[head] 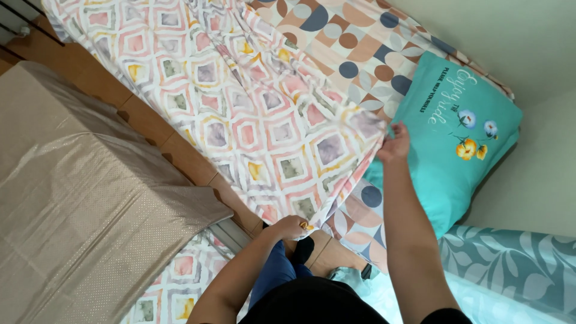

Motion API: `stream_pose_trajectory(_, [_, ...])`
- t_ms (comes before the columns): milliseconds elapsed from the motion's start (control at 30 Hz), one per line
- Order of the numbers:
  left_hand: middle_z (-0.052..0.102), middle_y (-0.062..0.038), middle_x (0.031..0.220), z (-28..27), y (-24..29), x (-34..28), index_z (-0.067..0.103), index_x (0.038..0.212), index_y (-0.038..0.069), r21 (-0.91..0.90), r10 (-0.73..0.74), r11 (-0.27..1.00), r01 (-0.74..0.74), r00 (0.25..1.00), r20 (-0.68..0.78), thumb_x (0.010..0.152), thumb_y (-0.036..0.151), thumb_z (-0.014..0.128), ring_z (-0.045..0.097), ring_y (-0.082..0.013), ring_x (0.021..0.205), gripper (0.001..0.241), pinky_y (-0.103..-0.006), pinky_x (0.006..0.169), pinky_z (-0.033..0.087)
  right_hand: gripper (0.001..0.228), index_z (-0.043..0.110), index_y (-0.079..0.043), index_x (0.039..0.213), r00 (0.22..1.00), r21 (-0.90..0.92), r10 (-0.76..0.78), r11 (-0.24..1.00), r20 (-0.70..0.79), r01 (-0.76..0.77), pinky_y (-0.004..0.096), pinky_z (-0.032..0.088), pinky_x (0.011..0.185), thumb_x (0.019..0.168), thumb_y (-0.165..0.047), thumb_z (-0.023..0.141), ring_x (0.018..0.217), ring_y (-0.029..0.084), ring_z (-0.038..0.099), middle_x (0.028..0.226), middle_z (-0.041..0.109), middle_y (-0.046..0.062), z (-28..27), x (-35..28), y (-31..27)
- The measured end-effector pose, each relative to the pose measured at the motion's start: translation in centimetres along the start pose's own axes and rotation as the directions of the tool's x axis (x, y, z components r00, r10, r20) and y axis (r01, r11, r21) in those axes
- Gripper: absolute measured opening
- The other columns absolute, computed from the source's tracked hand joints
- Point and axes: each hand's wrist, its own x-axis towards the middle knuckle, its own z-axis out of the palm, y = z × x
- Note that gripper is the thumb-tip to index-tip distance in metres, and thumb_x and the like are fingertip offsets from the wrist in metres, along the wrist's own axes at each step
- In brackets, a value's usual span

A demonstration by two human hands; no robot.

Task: Spreading a bedsheet onto a bed.

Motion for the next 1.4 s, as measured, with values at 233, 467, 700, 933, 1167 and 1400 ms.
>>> stream_pose_trajectory(233, [0.076,-0.015,0.105,0.3,0.4,4.4,0.075,0.110,0.015,-0.041,0.014,0.999,-0.028,0.954,-0.300,0.085,0.035,0.071,0.073,-0.0343,0.099,0.032,-0.0445,0.087,0.057,0.018,0.067,-0.004,0.107,0.935,-0.198,-0.193,0.946,0.296,0.258,0.039,0.058,0.094,0.098,-0.019,0.067,0.100,0.023,0.069,0.106,0.071,0.009,-0.3,-0.3,-2.6])
stream_pose_trajectory(467, [0.073,-0.019,0.109,-9.4,13.5,5.8,0.070,0.116,0.006,0.031,0.276,0.944,-0.329,0.733,-0.622,0.091,0.031,0.066,0.069,-0.0331,0.103,0.036,-0.0452,0.088,0.054,0.018,0.070,-0.001,0.110,0.928,-0.603,-0.115,0.730,0.355,0.321,0.025,0.051,0.077,0.099,-0.015,0.068,0.085,0.010,0.063,0.098,0.071,0.001,2.4,-7.3,2.7])
stream_pose_trajectory(700, [0.076,-0.017,0.095,-14.1,19.9,6.2,0.066,0.120,0.001,-0.150,0.132,0.946,-0.287,0.766,-0.629,0.090,0.032,0.070,0.075,-0.0284,0.085,0.043,-0.0385,0.078,0.058,0.028,0.065,-0.006,0.118,0.927,-0.560,0.178,0.828,0.331,0.041,0.031,0.057,0.079,0.101,-0.028,0.061,0.083,0.013,0.068,0.107,0.071,0.003,6.3,-12.2,3.6])
stream_pose_trajectory(933, [0.069,-0.014,0.081,-15.0,18.4,4.5,0.067,0.121,0.003,-0.196,0.293,0.855,-0.480,0.760,-0.580,0.093,0.022,0.068,0.064,-0.0184,0.071,0.034,-0.0347,0.069,0.053,0.044,0.063,-0.012,0.128,0.972,-0.631,0.220,0.766,0.080,-0.121,0.039,0.053,0.080,0.102,-0.048,0.056,0.089,0.016,0.067,0.114,0.069,0.005,3.7,-4.4,6.4])
stream_pose_trajectory(1167, [0.055,-0.003,0.080,-15.9,12.6,4.9,0.066,0.114,-0.001,-0.314,0.503,0.768,-0.558,0.830,-0.242,0.099,0.017,0.066,0.050,-0.0098,0.074,0.023,-0.0296,0.066,0.045,0.064,0.061,-0.006,0.136,0.899,-0.535,0.405,0.803,0.165,-0.264,0.040,0.055,0.096,0.103,-0.058,0.044,0.107,0.025,0.069,0.127,0.069,0.013,8.7,0.9,11.2])
stream_pose_trajectory(1400, [0.055,-0.004,0.076,-18.1,9.2,5.9,0.061,0.105,0.001,-0.265,0.545,0.810,-0.523,0.838,0.011,0.095,0.020,0.067,0.052,-0.0104,0.072,0.022,-0.0307,0.067,0.047,0.019,0.063,-0.013,0.115,0.962,-0.208,0.225,0.959,0.155,-0.191,0.045,0.057,0.100,0.110,-0.026,0.050,0.108,0.024,0.069,0.120,0.070,0.007,12.3,9.1,9.6])
